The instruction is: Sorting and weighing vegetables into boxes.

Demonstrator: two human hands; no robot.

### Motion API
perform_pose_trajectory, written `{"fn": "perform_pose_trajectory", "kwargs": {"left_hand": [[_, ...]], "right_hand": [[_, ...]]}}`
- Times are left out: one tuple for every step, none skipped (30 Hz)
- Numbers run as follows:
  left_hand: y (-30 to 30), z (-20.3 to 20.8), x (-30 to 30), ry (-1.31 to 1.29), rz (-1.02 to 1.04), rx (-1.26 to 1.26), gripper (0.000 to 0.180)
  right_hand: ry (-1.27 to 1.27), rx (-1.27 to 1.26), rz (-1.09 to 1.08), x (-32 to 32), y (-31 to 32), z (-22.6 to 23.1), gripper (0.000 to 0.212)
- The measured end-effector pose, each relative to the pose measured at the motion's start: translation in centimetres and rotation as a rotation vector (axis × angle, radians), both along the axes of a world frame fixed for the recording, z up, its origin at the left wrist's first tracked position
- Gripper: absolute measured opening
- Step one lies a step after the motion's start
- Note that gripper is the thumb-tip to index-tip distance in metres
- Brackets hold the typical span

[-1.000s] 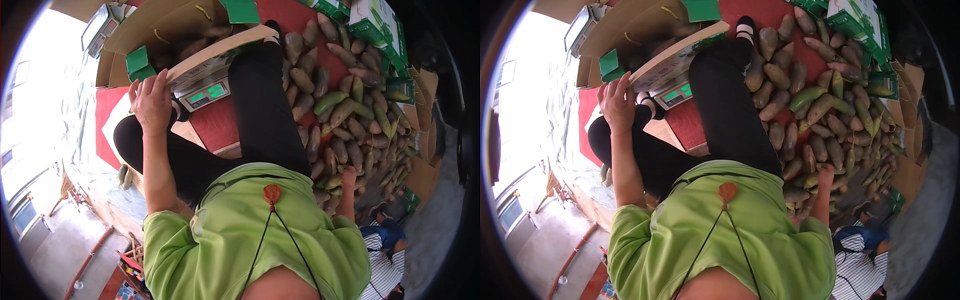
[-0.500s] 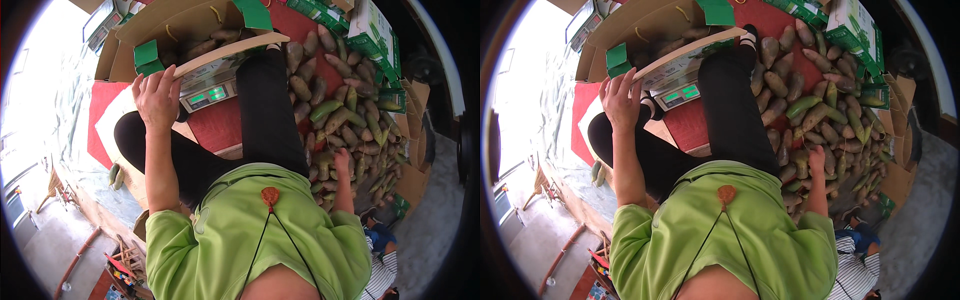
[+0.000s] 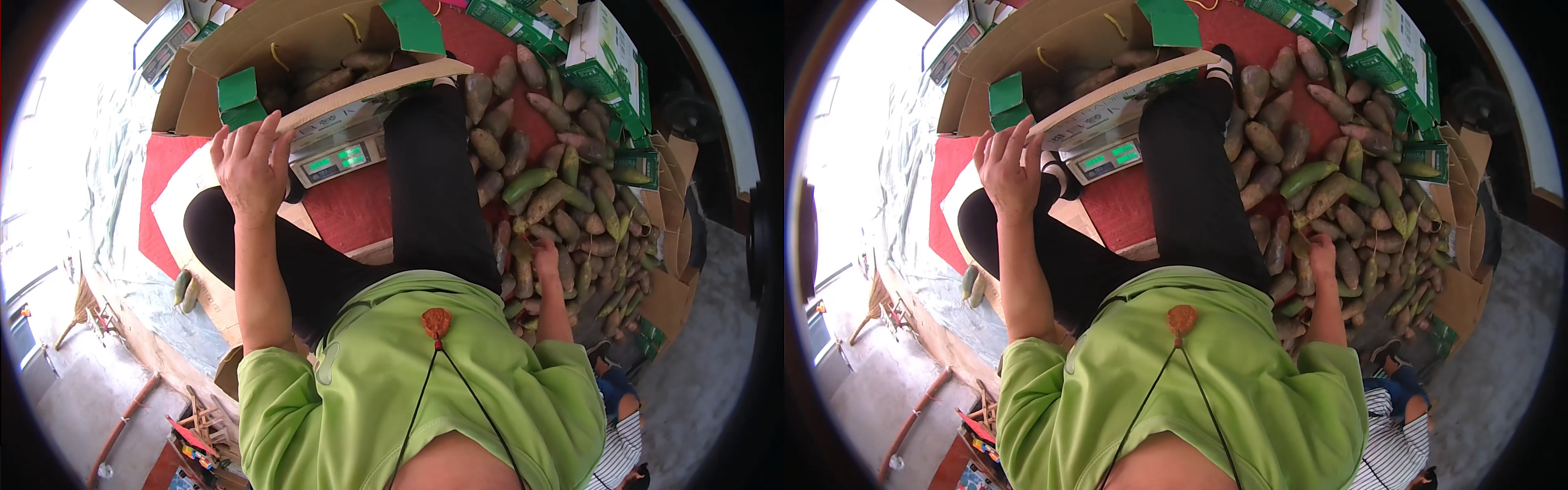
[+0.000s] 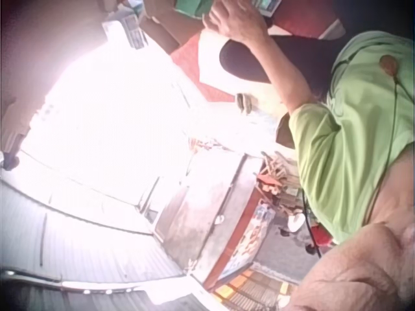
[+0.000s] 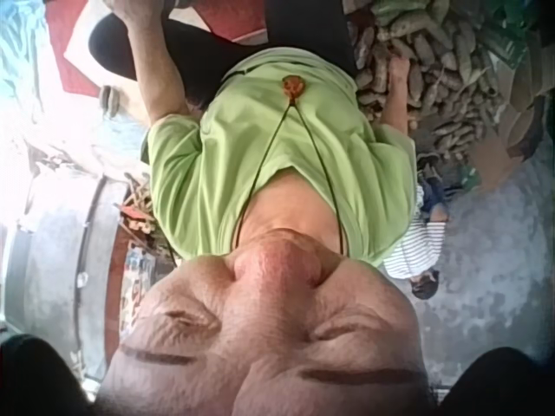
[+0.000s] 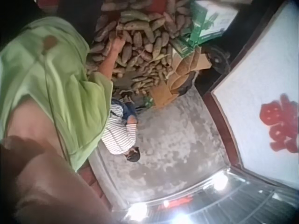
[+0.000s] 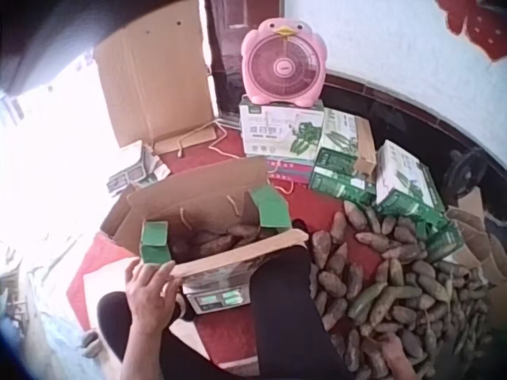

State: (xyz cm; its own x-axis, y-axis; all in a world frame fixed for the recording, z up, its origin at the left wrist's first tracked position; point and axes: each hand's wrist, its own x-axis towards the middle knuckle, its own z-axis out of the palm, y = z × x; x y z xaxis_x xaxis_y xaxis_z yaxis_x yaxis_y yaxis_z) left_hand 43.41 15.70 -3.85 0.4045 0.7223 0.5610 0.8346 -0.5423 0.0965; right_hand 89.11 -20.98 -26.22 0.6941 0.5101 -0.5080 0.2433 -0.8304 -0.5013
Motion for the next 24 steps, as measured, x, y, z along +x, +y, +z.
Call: {"fn": "perform_pose_trajectory", "kwargs": {"left_hand": [[0.0, 0.0, 0.0, 0.004, 0.005, 0.002, 0.026], [-0.1, 0.1, 0.0, 0.008, 0.011, 0.006, 0.025], [0.0, 0.1, 0.0, 0.003, 0.008, 0.013, 0.025], [-0.1, 0.1, 0.0, -0.006, 0.012, 0.006, 0.024], [-0.1, 0.1, -0.1, -0.014, 0.017, 0.0, 0.023], [-0.2, 0.0, -0.1, -0.035, 0.014, -0.009, 0.022], [-0.3, 0.0, -0.4, -0.033, 0.019, 0.002, 0.022], [-0.4, 0.0, -0.8, -0.073, 0.027, -0.03, 0.022], [-0.4, 0.1, -1.0, -0.117, 0.032, -0.059, 0.022], [-0.3, 0.5, -0.6, -0.194, 0.023, -0.094, 0.02], [-0.1, 0.4, -0.1, -0.21, 0.008, -0.082, 0.02], [0.0, 0.4, -0.2, -0.309, 0.048, -0.121, 0.019], [0.0, 0.4, -0.2, -0.41, 0.085, -0.159, 0.018], [0.0, 0.7, -0.2, -0.469, 0.127, -0.22, 0.017], [-0.1, 1.1, -1.1, -0.455, 0.143, -0.2, 0.017], [0.0, 1.6, -2.1, -0.573, 0.141, -0.209, 0.017], [0.5, 1.9, -2.9, -0.694, 0.13, -0.222, 0.018], [1.3, 1.8, -4.2, -0.75, 0.133, -0.215, 0.019], [1.8, 2.7, -4.4, -0.82, 0.228, -0.362, 0.023], [2.6, 3.7, -4.6, -0.895, 0.266, -0.465, 0.026], [3.4, 4.5, -5.2, -0.959, 0.319, -0.561, 0.029], [4.3, 4.8, -6.3, -0.91, 0.348, -0.666, 0.041], [5.5, 4.8, -6.8, -0.911, 0.35, -0.659, 0.041], [6.4, 5.1, -7.5, -0.879, 0.422, -0.768, 0.046]], "right_hand": [[0.023, 0.032, -0.021, -0.1, 0.2, 0.4, 0.021], [0.047, 0.066, -0.042, -0.3, 0.5, 0.7, 0.021], [0.041, 0.073, -0.045, -0.3, 0.7, 0.7, 0.021], [0.085, 0.061, -0.082, -0.3, 1.0, 0.6, 0.021], [0.129, 0.051, -0.117, -0.2, 1.4, 0.6, 0.021], [0.126, 0.059, -0.117, -0.6, 2.2, 0.7, 0.021], [0.134, 0.058, -0.12, -1.4, 3.5, 0.8, 0.021], [0.143, 0.057, -0.122, -2.1, 4.8, 0.9, 0.021], [0.142, 0.071, -0.117, -2.1, 5.7, 0.5, 0.021], [0.119, 0.107, -0.102, -1.3, 5.6, -1.2, 0.022], [0.089, 0.143, -0.093, -0.2, 5.2, -3.2, 0.023], [-0.012, 0.179, 0.025, -0.3, 6.2, -3.8, 0.023], [-0.014, 0.192, 0.027, -0.1, 6.9, -4.2, 0.023], [-0.003, 0.165, 0.01, 0.1, 7.6, -4.4, 0.022], [0.03, 0.141, 0.01, -1.1, 9.8, -4.0, 0.022], [0.037, 0.157, 0.023, -1.5, 11.8, -3.3, 0.022], [-0.032, 0.227, 0.169, -1.5, 13.8, -2.4, 0.023], [-0.101, 0.296, 0.315, -1.5, 15.9, -1.5, 0.024], [-0.004, 0.344, 0.287, -0.6, 17.9, -0.8, 0.024], [0.097, 0.394, 0.261, 0.2, 20.3, 0.0, 0.024], [0.129, 0.416, 0.255, -0.5, 23.2, 1.9, 0.024], [0.161, 0.439, 0.249, -1.7, 26.4, 4.8, 0.024], [0.213, 0.437, 0.231, -2.1, 29.1, 7.1, 0.024], [0.275, 0.44, 0.219, -3.0, 31.8, 9.3, 0.025]]}}
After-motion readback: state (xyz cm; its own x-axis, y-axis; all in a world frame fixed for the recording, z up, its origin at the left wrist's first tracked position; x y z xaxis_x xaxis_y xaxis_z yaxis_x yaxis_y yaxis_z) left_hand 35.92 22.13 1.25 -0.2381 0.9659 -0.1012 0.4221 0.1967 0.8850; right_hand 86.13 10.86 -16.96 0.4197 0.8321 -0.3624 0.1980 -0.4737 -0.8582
